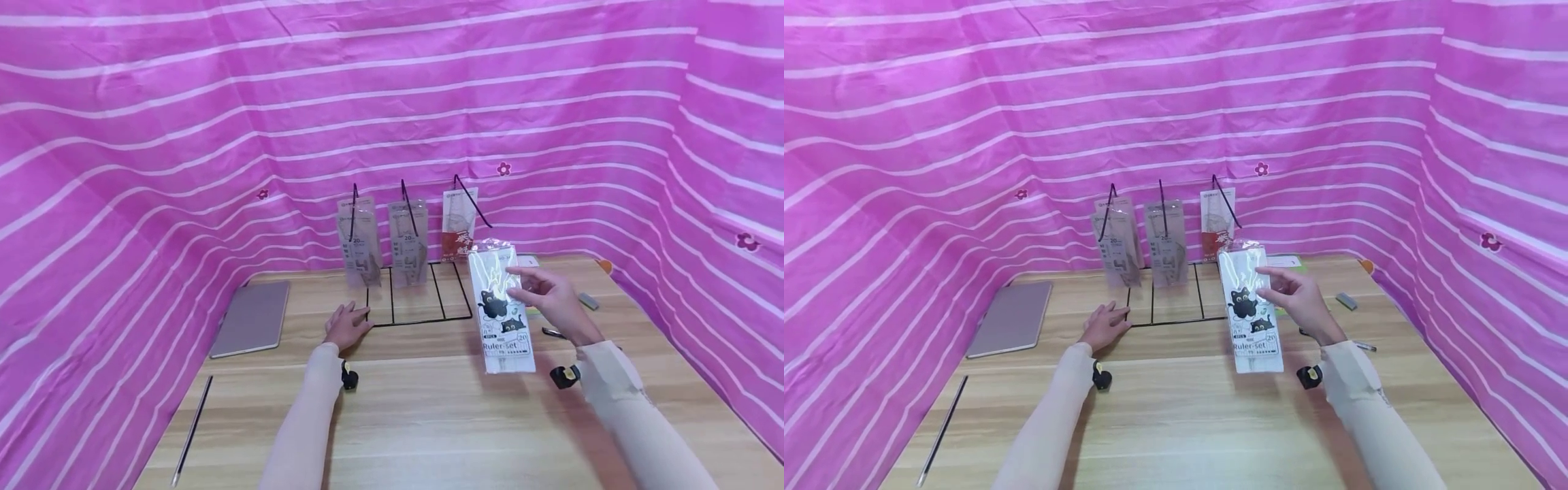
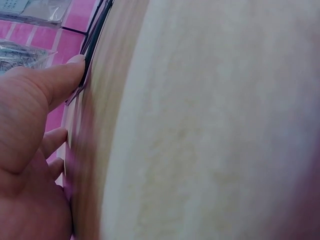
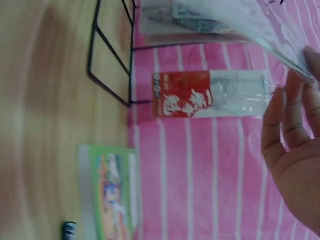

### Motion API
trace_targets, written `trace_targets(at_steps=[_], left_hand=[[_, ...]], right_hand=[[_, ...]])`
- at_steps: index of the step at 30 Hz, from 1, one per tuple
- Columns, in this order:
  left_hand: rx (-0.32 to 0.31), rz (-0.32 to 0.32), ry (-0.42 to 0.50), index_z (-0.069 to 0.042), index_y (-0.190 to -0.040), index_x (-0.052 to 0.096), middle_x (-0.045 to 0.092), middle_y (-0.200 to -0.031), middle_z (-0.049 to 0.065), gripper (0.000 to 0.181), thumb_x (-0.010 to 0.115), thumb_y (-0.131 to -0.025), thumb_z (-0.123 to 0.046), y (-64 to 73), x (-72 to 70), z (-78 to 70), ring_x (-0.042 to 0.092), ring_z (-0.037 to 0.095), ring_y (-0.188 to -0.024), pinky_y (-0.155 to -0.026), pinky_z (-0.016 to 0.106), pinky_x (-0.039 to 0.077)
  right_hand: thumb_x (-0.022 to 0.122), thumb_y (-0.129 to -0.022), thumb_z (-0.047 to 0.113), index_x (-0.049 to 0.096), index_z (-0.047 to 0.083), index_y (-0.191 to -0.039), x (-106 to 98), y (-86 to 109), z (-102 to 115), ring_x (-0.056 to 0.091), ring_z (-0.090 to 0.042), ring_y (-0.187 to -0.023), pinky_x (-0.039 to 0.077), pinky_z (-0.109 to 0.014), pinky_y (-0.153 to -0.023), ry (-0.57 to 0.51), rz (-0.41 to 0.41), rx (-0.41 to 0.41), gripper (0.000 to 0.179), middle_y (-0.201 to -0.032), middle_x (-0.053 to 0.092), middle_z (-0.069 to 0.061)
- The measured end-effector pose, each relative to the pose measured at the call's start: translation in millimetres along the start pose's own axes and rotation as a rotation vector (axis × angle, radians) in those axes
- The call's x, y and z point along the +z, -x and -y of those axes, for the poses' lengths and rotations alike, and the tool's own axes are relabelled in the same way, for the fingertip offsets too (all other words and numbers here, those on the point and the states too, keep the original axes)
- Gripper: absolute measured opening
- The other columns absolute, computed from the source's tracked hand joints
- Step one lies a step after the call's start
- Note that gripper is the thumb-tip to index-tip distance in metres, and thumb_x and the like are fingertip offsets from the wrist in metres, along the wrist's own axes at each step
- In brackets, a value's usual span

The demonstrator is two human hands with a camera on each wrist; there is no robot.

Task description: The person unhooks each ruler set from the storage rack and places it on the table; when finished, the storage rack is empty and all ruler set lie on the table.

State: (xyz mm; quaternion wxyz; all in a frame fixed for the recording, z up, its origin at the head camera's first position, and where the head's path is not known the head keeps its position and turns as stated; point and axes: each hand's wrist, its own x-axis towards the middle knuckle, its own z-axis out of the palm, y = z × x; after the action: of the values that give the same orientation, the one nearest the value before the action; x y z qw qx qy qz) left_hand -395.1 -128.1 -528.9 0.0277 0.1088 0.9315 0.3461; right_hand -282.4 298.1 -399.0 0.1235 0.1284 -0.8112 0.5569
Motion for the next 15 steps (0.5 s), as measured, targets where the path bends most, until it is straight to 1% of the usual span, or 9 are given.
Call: trace_targets(at_steps=[4,9,11,13,15], left_hand=[[0.009,-0.003,-0.01,-0.015,-0.145,0.056,0.025,-0.164,0.021,0.05,0.062,-0.098,-0.033,1.2,-1.0,-1.7,0.01,0.046,-0.152,-0.118,0.065,0.006],[0.006,0.009,-0.014,-0.016,-0.146,0.054,0.023,-0.165,0.021,0.051,0.062,-0.099,-0.034,2.0,-2.3,-5.0,0.008,0.046,-0.153,-0.119,0.065,0.004],[0.007,0.01,-0.015,-0.015,-0.146,0.054,0.023,-0.165,0.021,0.051,0.062,-0.099,-0.034,2.0,-2.1,-4.6,0.008,0.046,-0.152,-0.118,0.065,0.004],[0.006,0.01,-0.019,-0.015,-0.145,0.055,0.024,-0.164,0.021,0.051,0.062,-0.099,-0.034,1.9,-2.2,-4.2,0.009,0.046,-0.152,-0.118,0.065,0.005],[0.004,0.013,-0.024,-0.015,-0.146,0.055,0.024,-0.164,0.021,0.05,0.062,-0.099,-0.033,1.1,-2.3,-3.3,0.009,0.046,-0.152,-0.118,0.065,0.005]], right_hand=[[0.076,-0.091,0.023,0.058,0.007,-0.139,3.6,8.3,-8.2,0.055,-0.01,-0.078,0.048,-0.023,-0.066,-0.021,0.079,0.162,0.053,-0.087,0.06,0.003],[0.076,-0.09,0.021,0.054,0.002,-0.141,9.2,19.4,-24.5,0.063,-0.014,-0.09,0.054,-0.032,-0.082,-0.054,0.145,0.345,0.059,-0.092,0.065,-0.002],[0.076,-0.09,0.019,0.053,0.002,-0.142,11.5,23.4,-32.0,0.063,-0.015,-0.089,0.055,-0.033,-0.081,-0.062,0.158,0.416,0.06,-0.092,0.064,-0.002],[0.077,-0.09,0.018,0.052,0.001,-0.142,13.6,26.6,-40.4,0.063,-0.013,-0.086,0.055,-0.031,-0.078,-0.071,0.163,0.473,0.06,-0.09,0.063,0.0],[0.077,-0.088,0.016,0.053,0.0,-0.141,14.8,30.0,-48.7,0.059,-0.009,-0.077,0.053,-0.027,-0.07,-0.068,0.163,0.513,0.06,-0.084,0.059,0.003]])
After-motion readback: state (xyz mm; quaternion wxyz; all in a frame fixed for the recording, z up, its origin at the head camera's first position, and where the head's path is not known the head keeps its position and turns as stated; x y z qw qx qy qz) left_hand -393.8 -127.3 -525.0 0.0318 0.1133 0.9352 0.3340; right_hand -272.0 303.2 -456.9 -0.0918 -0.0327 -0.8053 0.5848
